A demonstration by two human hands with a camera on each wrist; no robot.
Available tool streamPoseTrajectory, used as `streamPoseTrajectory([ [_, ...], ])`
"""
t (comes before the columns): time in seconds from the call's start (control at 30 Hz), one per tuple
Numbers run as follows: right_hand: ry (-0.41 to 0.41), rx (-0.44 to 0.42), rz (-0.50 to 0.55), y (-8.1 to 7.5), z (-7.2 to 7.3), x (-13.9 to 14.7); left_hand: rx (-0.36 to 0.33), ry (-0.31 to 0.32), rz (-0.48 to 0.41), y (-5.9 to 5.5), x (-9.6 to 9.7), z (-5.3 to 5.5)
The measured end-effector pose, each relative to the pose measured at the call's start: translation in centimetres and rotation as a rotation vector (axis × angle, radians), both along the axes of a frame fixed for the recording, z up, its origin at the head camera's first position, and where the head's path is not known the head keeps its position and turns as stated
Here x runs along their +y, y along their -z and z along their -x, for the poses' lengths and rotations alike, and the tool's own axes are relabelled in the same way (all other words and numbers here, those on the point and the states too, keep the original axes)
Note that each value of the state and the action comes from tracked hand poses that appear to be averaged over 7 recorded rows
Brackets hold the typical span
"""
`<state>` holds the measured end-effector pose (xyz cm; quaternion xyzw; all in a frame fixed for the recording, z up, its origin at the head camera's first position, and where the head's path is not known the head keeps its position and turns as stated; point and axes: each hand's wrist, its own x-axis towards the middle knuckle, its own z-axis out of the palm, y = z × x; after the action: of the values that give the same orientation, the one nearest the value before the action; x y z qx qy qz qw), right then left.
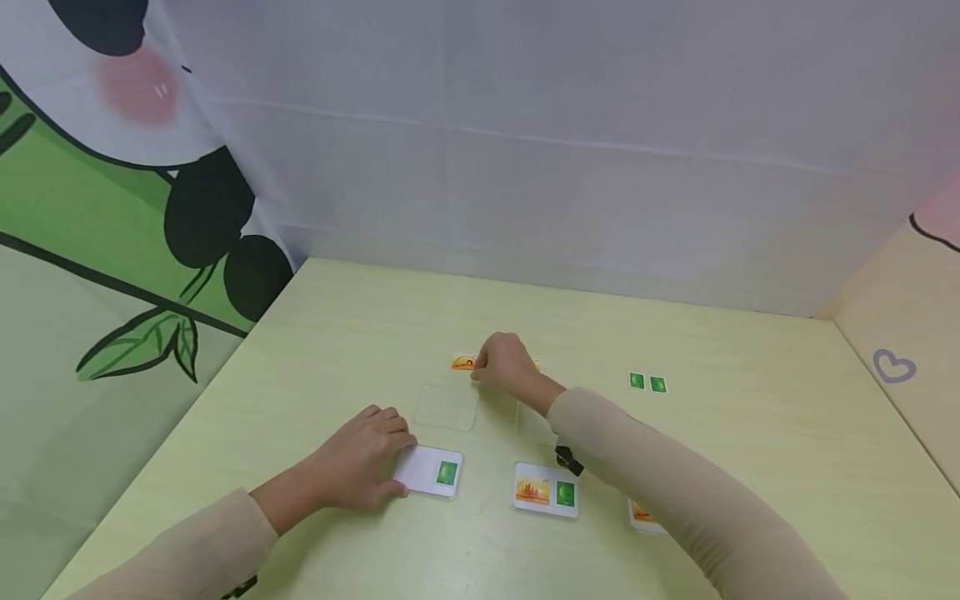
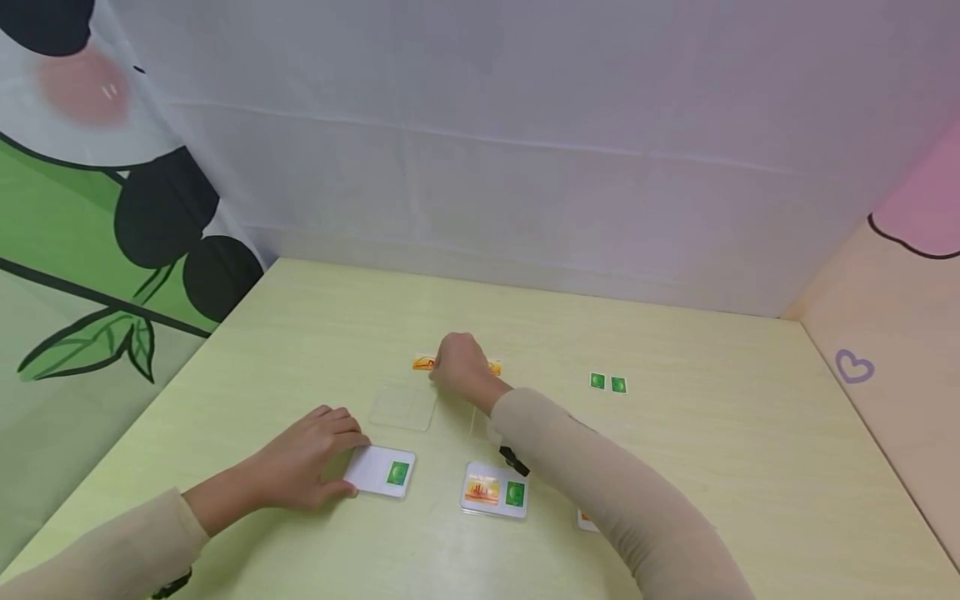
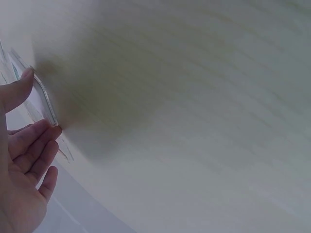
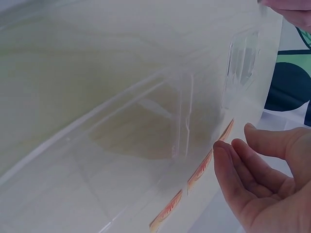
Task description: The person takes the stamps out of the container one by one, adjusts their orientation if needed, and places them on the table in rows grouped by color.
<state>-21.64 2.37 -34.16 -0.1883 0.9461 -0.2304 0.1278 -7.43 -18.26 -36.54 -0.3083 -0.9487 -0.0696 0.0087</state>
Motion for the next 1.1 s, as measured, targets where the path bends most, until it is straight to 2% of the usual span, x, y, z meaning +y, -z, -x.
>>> streamPoseTrajectory([
  [0.47, -0.008, -0.028, -0.005, 0.0, -0.9, 0.3, -0.002, -0.004, -0.001, -0.1, 0.0, 0.0],
  [1.1, -0.080, 0.027, 0.035, -0.2, -2.6, 1.3, 0.013, 0.005, -0.018, 0.0, -0.1, -0.1],
])
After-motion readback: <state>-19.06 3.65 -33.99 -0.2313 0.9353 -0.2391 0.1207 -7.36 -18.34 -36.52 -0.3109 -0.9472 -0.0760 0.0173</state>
